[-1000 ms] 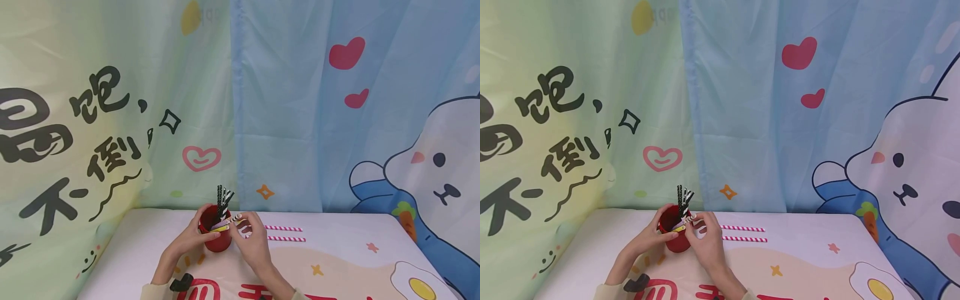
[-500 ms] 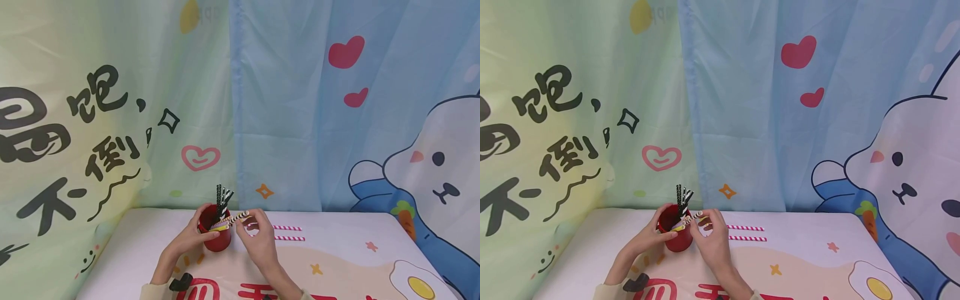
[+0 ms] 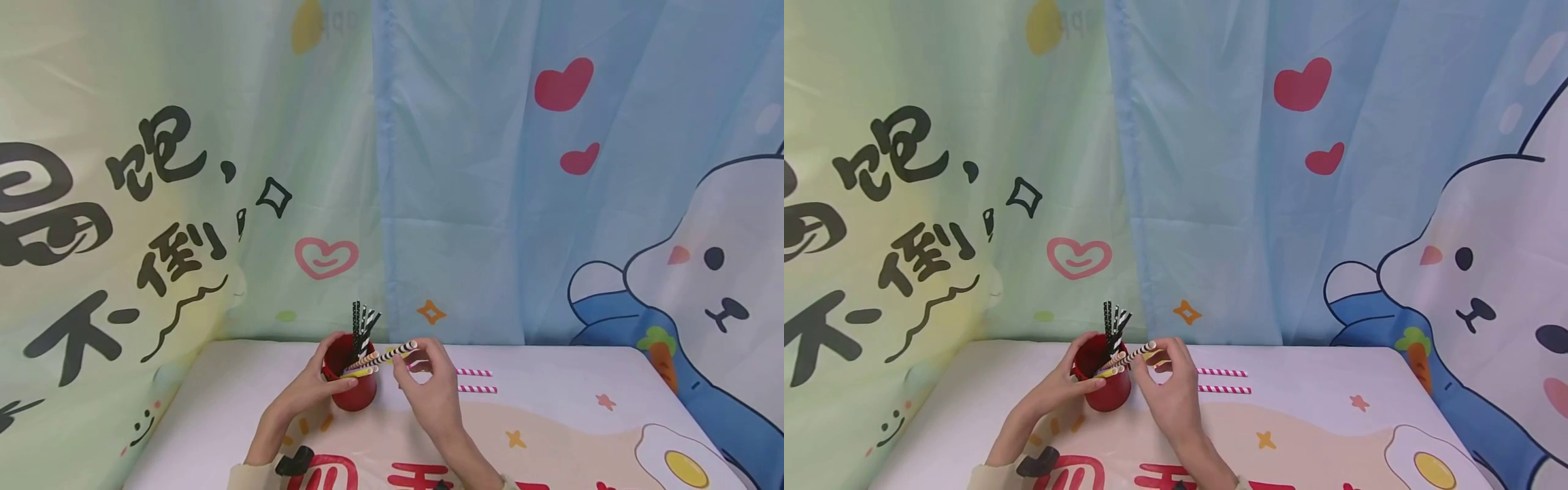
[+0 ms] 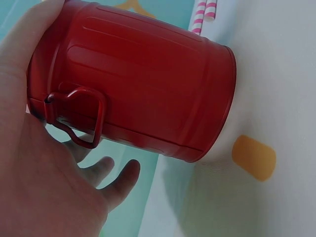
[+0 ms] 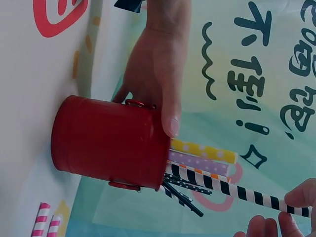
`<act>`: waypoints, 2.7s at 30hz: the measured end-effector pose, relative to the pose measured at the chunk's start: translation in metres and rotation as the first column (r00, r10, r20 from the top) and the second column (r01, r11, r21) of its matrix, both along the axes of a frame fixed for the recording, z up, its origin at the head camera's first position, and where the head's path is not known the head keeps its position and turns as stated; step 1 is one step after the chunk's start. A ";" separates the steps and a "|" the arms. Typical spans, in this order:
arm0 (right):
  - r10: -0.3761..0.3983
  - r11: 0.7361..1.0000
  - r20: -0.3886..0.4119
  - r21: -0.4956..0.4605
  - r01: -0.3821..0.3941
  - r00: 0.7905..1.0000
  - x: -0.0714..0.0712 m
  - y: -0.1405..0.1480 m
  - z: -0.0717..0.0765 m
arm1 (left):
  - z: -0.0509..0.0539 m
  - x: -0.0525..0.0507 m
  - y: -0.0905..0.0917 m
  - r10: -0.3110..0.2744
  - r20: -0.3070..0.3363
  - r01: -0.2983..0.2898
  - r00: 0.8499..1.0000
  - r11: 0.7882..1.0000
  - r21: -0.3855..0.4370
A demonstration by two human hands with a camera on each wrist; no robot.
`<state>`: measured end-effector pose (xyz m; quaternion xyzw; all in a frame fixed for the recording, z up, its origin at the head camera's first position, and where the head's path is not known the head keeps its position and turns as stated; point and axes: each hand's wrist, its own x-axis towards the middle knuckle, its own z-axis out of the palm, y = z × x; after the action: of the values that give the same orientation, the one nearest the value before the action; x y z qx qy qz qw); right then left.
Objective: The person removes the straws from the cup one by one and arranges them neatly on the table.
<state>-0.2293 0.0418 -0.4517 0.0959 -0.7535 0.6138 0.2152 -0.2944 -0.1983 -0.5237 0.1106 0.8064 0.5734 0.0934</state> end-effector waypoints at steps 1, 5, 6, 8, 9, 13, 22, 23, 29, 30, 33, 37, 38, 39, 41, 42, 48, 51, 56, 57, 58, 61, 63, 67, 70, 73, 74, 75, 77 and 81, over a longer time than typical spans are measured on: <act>-0.002 1.000 -0.001 -0.003 0.002 1.000 0.000 0.001 0.001 | 0.000 0.000 0.000 0.000 0.000 0.000 1.000 1.000 -0.001; -0.001 1.000 0.001 -0.016 0.001 1.000 0.003 0.005 0.004 | 0.000 0.001 0.000 -0.001 0.000 0.001 1.000 1.000 -0.008; 0.000 1.000 0.004 -0.019 0.000 1.000 0.004 0.007 0.005 | 0.000 0.000 0.000 -0.001 0.000 0.001 1.000 1.000 -0.007; 0.002 1.000 0.002 -0.030 -0.002 1.000 0.005 0.009 0.008 | 0.000 0.000 0.000 -0.006 -0.002 0.006 1.000 1.000 -0.005; 0.002 0.999 -0.001 -0.034 -0.002 1.000 0.006 0.011 0.009 | 0.000 0.000 0.000 -0.009 -0.003 0.008 1.000 1.000 -0.003; -0.005 1.000 -0.021 -0.028 0.004 1.000 0.008 0.017 0.013 | 0.000 -0.001 -0.001 -0.016 -0.011 0.016 1.000 1.000 -0.004; -0.011 1.000 -0.142 0.027 0.015 0.990 0.008 0.032 0.023 | 0.001 0.001 0.000 -0.003 -0.008 0.003 1.000 1.000 -0.018; -0.013 0.999 -0.146 0.036 0.019 0.989 0.008 0.034 0.024 | 0.001 0.001 0.000 -0.001 -0.007 0.001 1.000 1.000 -0.019; 0.012 0.994 -0.153 0.106 0.005 0.988 0.006 0.037 0.024 | 0.001 0.001 0.000 -0.003 -0.007 0.003 1.000 1.000 -0.021; 0.018 0.992 -0.154 0.127 0.001 0.988 0.006 0.037 0.024 | 0.001 0.000 0.000 -0.005 -0.008 0.005 1.000 1.000 -0.020; 0.025 0.978 -0.140 0.210 0.005 0.990 0.005 0.037 0.022 | 0.000 0.000 -0.001 -0.005 -0.005 0.005 1.000 1.000 -0.013; 0.021 0.946 -0.103 0.323 0.013 0.995 0.005 0.037 0.020 | -0.001 -0.001 -0.001 -0.010 -0.001 0.010 1.000 1.000 -0.009; 0.021 0.937 -0.104 0.349 0.017 0.994 0.005 0.037 0.018 | -0.001 -0.001 -0.001 -0.010 -0.001 0.010 1.000 1.000 -0.008; 0.020 0.926 -0.115 0.378 0.025 0.993 0.005 0.037 0.017 | -0.002 -0.001 -0.001 -0.009 -0.001 0.009 1.000 1.000 -0.008; 0.009 0.892 -0.127 0.450 0.050 0.992 0.004 0.038 0.016 | -0.002 -0.001 -0.001 -0.008 -0.002 0.008 1.000 1.000 -0.007; 0.007 0.876 -0.138 0.479 0.060 0.990 0.003 0.039 0.016 | -0.002 -0.001 -0.001 -0.009 -0.003 0.009 1.000 1.000 -0.008; 0.010 0.757 -0.162 0.646 0.098 0.987 -0.002 0.047 0.015 | -0.001 -0.001 0.000 -0.011 0.001 0.011 1.000 1.000 -0.001; 0.029 0.690 -0.181 0.715 0.111 0.983 -0.003 0.050 0.011 | -0.001 -0.001 -0.001 -0.013 0.002 0.013 1.000 1.000 0.001; 0.070 0.595 -0.213 0.793 0.130 0.975 -0.004 0.054 0.001 | -0.001 0.000 -0.001 -0.011 0.002 0.011 1.000 1.000 -0.005; 0.074 0.577 -0.213 0.806 0.132 0.974 -0.005 0.054 -0.001 | -0.001 0.000 -0.001 -0.010 0.002 0.010 1.000 1.000 -0.004; 0.078 0.559 -0.212 0.818 0.133 0.974 -0.005 0.054 -0.003 | -0.001 0.000 -0.001 -0.011 0.002 0.011 1.000 1.000 -0.003; 0.079 0.498 -0.188 0.858 0.125 0.979 -0.007 0.055 -0.011 | -0.001 0.001 -0.001 -0.009 0.004 0.009 1.000 1.000 -0.002; 0.072 0.456 -0.155 0.884 0.106 0.985 -0.008 0.056 -0.016 | -0.001 0.001 -0.001 -0.007 0.007 0.007 1.000 1.000 0.000; 0.050 0.374 -0.087 0.925 0.062 0.995 -0.011 0.056 -0.031 | -0.001 0.000 -0.001 -0.008 0.011 0.008 1.000 1.000 0.003; 0.046 0.325 -0.074 0.944 0.055 0.996 -0.014 0.056 -0.041 | -0.002 0.000 -0.002 -0.013 0.011 0.013 1.000 1.000 0.009; 0.046 0.290 -0.066 0.956 0.050 0.997 -0.018 0.055 -0.050 | -0.003 0.000 -0.002 -0.014 0.009 0.014 1.000 1.000 0.014; 0.043 0.280 -0.059 0.959 0.045 0.997 -0.019 0.055 -0.053 | -0.002 0.000 -0.002 -0.015 0.007 0.015 1.000 1.000 0.016; 0.038 0.271 -0.048 0.962 0.036 0.998 -0.021 0.054 -0.055 | -0.002 0.000 -0.002 -0.016 0.004 0.016 1.000 1.000 0.017; 0.030 0.257 -0.029 0.966 0.021 0.999 -0.023 0.053 -0.060 | -0.002 0.000 -0.002 -0.020 0.002 0.019 1.000 1.000 0.017; 0.023 0.249 -0.014 0.968 0.007 1.000 -0.028 0.052 -0.070 | -0.002 0.000 -0.002 -0.019 0.002 0.019 1.000 1.000 0.017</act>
<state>-0.2576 0.0938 -0.5214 0.2191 -0.9683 0.0234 0.1176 -0.2942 -0.1998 -0.5255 0.1186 0.8003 0.5794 0.0987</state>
